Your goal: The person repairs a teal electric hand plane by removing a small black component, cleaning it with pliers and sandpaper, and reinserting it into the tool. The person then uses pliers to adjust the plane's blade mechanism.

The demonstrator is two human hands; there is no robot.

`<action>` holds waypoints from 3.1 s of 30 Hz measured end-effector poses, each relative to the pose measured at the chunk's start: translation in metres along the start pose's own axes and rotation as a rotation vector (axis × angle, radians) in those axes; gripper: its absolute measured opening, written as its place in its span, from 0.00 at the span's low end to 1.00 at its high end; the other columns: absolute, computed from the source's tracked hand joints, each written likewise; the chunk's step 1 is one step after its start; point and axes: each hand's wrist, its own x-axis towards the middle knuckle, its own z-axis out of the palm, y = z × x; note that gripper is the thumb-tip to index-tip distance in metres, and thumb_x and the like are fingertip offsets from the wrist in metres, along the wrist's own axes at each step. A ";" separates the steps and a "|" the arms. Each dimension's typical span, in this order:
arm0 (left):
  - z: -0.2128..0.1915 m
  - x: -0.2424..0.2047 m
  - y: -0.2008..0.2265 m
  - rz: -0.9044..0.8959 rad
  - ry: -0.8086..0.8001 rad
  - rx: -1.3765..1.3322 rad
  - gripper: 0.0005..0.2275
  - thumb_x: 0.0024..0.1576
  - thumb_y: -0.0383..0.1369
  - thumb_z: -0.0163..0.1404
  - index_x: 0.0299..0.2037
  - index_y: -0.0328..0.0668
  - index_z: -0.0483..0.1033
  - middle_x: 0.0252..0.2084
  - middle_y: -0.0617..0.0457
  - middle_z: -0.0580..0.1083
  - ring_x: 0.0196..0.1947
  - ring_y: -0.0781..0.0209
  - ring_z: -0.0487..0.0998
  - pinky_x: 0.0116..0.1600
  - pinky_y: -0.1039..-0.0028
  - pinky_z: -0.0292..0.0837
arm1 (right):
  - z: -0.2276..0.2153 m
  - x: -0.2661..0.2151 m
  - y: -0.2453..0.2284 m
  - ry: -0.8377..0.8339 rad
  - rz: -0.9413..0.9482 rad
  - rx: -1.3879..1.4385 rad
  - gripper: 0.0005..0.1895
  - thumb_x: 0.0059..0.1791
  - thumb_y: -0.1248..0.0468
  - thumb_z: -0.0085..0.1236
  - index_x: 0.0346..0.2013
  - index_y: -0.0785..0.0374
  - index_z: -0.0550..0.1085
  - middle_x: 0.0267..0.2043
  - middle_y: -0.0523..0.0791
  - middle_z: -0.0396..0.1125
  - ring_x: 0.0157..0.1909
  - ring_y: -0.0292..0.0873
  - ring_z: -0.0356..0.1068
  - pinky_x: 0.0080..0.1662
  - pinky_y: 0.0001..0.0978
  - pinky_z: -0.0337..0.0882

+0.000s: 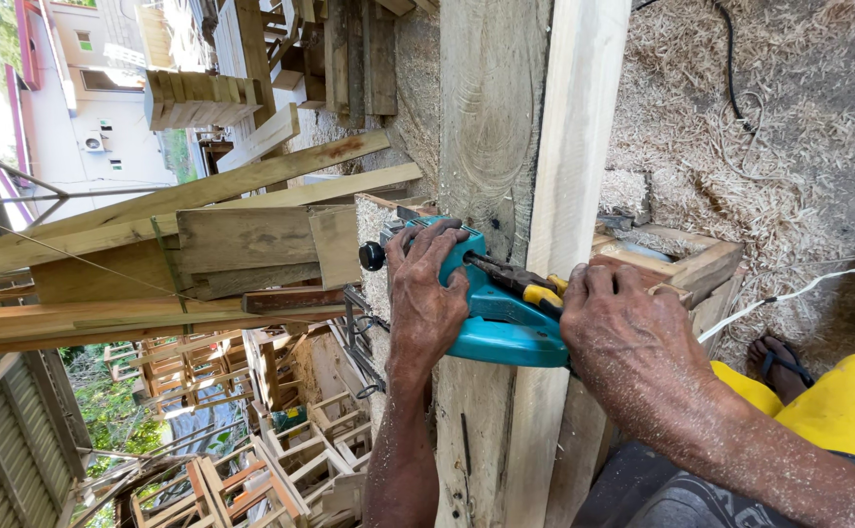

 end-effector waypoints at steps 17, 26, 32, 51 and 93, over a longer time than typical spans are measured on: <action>0.003 -0.004 -0.003 -0.010 0.018 -0.026 0.20 0.50 0.21 0.53 0.54 0.39 0.78 0.64 0.48 0.73 0.68 0.36 0.61 0.73 0.46 0.54 | 0.006 -0.003 -0.002 0.037 -0.026 -0.105 0.26 0.45 0.65 0.57 0.56 0.76 0.69 0.47 0.53 0.65 0.49 0.48 0.69 0.37 0.41 0.77; 0.002 -0.004 0.000 -0.012 0.017 -0.028 0.20 0.49 0.21 0.54 0.54 0.38 0.79 0.64 0.47 0.72 0.68 0.35 0.61 0.71 0.46 0.55 | -0.003 -0.006 -0.006 0.062 -0.025 -0.129 0.28 0.43 0.64 0.58 0.55 0.75 0.69 0.47 0.52 0.65 0.50 0.48 0.68 0.38 0.42 0.77; 0.002 -0.006 0.001 -0.024 0.026 -0.041 0.20 0.49 0.20 0.53 0.53 0.38 0.78 0.63 0.48 0.73 0.67 0.36 0.63 0.71 0.48 0.59 | -0.006 -0.009 -0.008 0.015 -0.033 -0.142 0.25 0.45 0.63 0.57 0.53 0.75 0.70 0.46 0.51 0.66 0.53 0.49 0.68 0.38 0.41 0.77; 0.002 -0.002 0.001 -0.031 0.005 -0.023 0.20 0.50 0.21 0.54 0.54 0.40 0.79 0.64 0.50 0.73 0.69 0.37 0.61 0.72 0.47 0.57 | -0.003 -0.006 -0.011 0.056 -0.023 -0.244 0.31 0.43 0.61 0.58 0.58 0.78 0.68 0.45 0.52 0.66 0.49 0.49 0.68 0.39 0.43 0.76; 0.073 -0.133 0.032 -0.675 0.644 -0.828 0.20 0.62 0.35 0.48 0.62 0.31 0.68 0.56 0.39 0.77 0.55 0.48 0.78 0.62 0.56 0.73 | 0.062 0.004 0.054 -0.204 0.097 0.697 0.17 0.46 0.67 0.54 0.49 0.56 0.76 0.41 0.51 0.72 0.47 0.57 0.75 0.48 0.49 0.74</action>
